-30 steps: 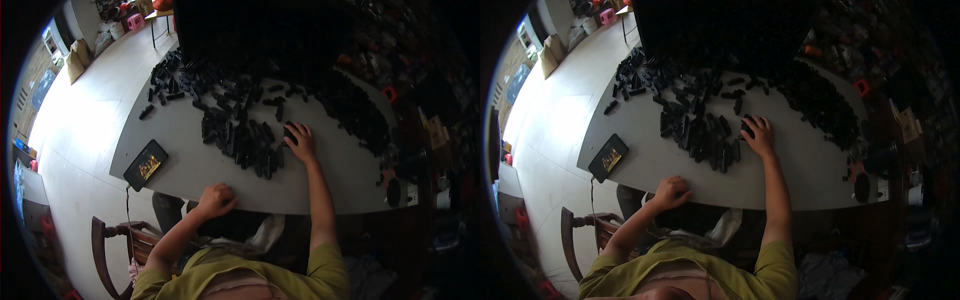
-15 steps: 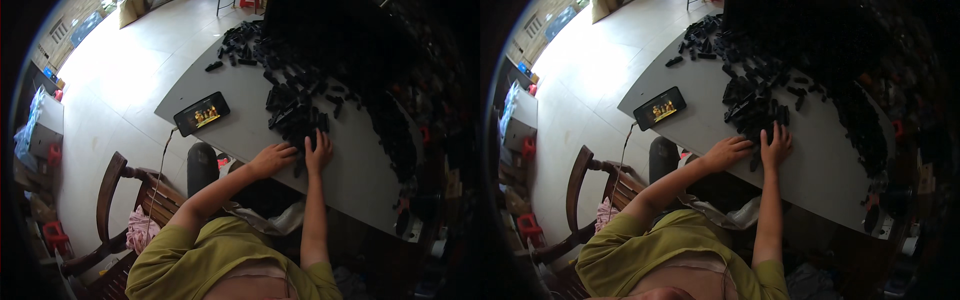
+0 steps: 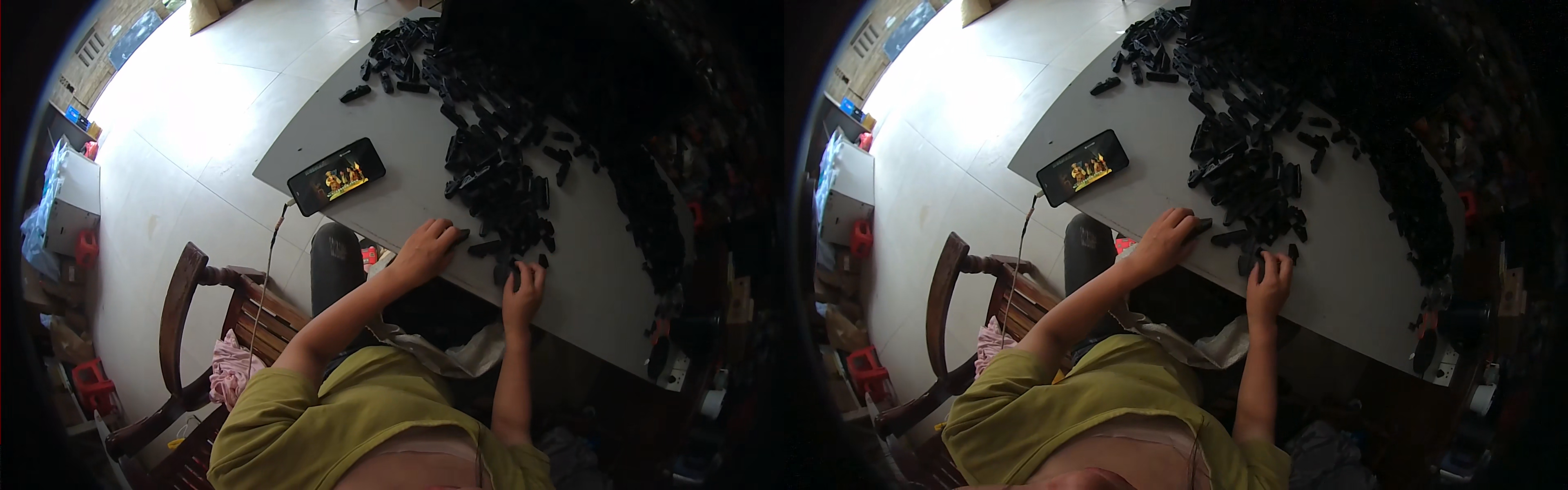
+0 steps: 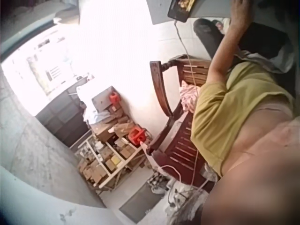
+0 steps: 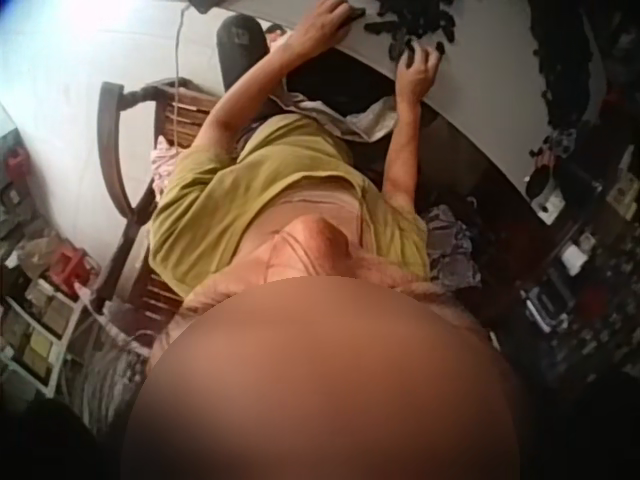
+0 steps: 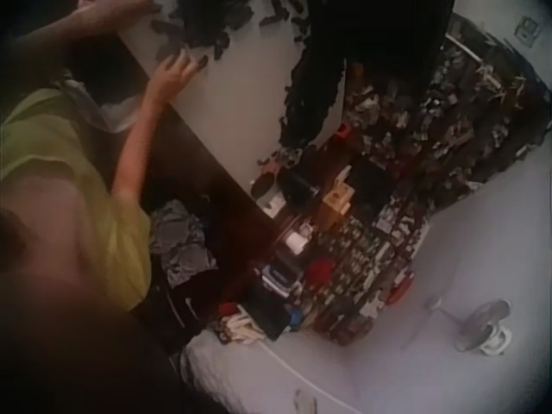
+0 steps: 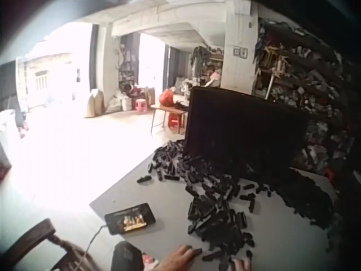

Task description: Packaging small black plastic components into a white bag on a production table.

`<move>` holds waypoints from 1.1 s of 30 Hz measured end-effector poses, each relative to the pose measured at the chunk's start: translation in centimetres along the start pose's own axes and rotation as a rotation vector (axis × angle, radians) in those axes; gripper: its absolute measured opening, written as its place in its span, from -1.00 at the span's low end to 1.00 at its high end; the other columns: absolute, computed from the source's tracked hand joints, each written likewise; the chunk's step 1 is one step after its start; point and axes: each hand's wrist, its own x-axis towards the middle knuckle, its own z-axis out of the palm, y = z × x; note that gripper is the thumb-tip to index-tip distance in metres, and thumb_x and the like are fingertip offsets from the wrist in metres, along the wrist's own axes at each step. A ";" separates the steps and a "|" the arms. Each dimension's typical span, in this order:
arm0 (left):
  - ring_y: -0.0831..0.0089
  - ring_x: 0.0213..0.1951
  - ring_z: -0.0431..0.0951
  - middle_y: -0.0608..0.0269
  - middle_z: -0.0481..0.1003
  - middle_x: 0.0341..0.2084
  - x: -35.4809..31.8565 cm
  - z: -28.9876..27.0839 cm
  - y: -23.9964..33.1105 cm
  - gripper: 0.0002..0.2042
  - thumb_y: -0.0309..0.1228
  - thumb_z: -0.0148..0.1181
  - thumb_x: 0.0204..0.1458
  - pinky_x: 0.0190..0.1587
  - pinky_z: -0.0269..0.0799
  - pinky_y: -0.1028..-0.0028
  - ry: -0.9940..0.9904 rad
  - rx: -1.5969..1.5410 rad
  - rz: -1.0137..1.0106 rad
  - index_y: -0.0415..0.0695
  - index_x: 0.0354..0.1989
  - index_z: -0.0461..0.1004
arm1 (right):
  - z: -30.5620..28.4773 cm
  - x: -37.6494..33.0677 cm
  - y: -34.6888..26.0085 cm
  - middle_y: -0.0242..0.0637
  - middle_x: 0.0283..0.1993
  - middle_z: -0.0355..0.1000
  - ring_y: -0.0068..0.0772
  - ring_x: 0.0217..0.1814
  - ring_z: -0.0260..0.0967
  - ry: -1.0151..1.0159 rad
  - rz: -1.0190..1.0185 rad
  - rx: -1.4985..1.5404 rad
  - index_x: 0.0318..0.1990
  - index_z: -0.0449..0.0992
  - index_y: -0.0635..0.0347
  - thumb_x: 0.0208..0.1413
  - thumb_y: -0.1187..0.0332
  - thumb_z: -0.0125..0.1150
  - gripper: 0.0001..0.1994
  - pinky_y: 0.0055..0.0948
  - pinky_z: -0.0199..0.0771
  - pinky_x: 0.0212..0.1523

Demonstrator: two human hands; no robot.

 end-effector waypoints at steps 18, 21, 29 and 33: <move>0.09 -0.07 0.42 0.07 0.32 -0.08 -1.8 -3.1 -0.1 -0.63 -0.60 0.26 -0.17 -0.06 0.41 0.30 -0.123 -0.345 -0.135 -0.17 -0.12 0.38 | -1.7 -0.4 -0.6 -0.34 -0.19 0.36 -0.61 -0.35 0.26 0.188 0.658 1.535 0.10 0.33 0.18 0.25 0.36 0.02 -0.71 -0.64 0.25 -0.41; 0.12 -0.09 0.44 0.07 0.33 -0.09 -1.8 -2.6 -1.0 -0.64 -0.58 0.28 -0.17 -0.07 0.41 0.32 -0.155 -0.357 -0.091 -0.18 -0.12 0.41 | -1.6 -1.3 -1.9 -0.32 -0.18 0.36 -0.67 -0.38 0.23 0.008 0.681 1.589 0.21 0.26 0.21 0.25 0.37 0.01 -0.61 -0.69 0.23 -0.43; 0.23 -0.25 0.44 0.22 0.42 -0.35 -1.0 -3.2 1.5 -0.73 -0.36 0.31 -0.13 -0.22 0.38 0.35 -0.197 0.018 0.011 -0.09 -0.22 0.49 | 0.4 -2.5 -4.9 -0.49 -0.45 0.35 -0.78 -0.55 0.14 -0.336 0.555 1.189 0.16 0.36 0.27 0.20 0.45 0.08 -0.64 -0.74 0.14 -0.55; 0.26 -0.27 0.42 0.25 0.40 -0.39 -1.1 -2.2 2.7 -0.72 -0.30 0.23 -0.10 -0.24 0.35 0.36 -0.271 0.076 0.091 -0.03 -0.17 0.43 | 0.6 -2.3 -4.0 -0.50 -0.51 0.33 -0.78 -0.62 0.16 -0.314 0.628 0.998 0.02 0.46 0.32 0.19 0.40 0.13 -0.72 -0.70 0.10 -0.63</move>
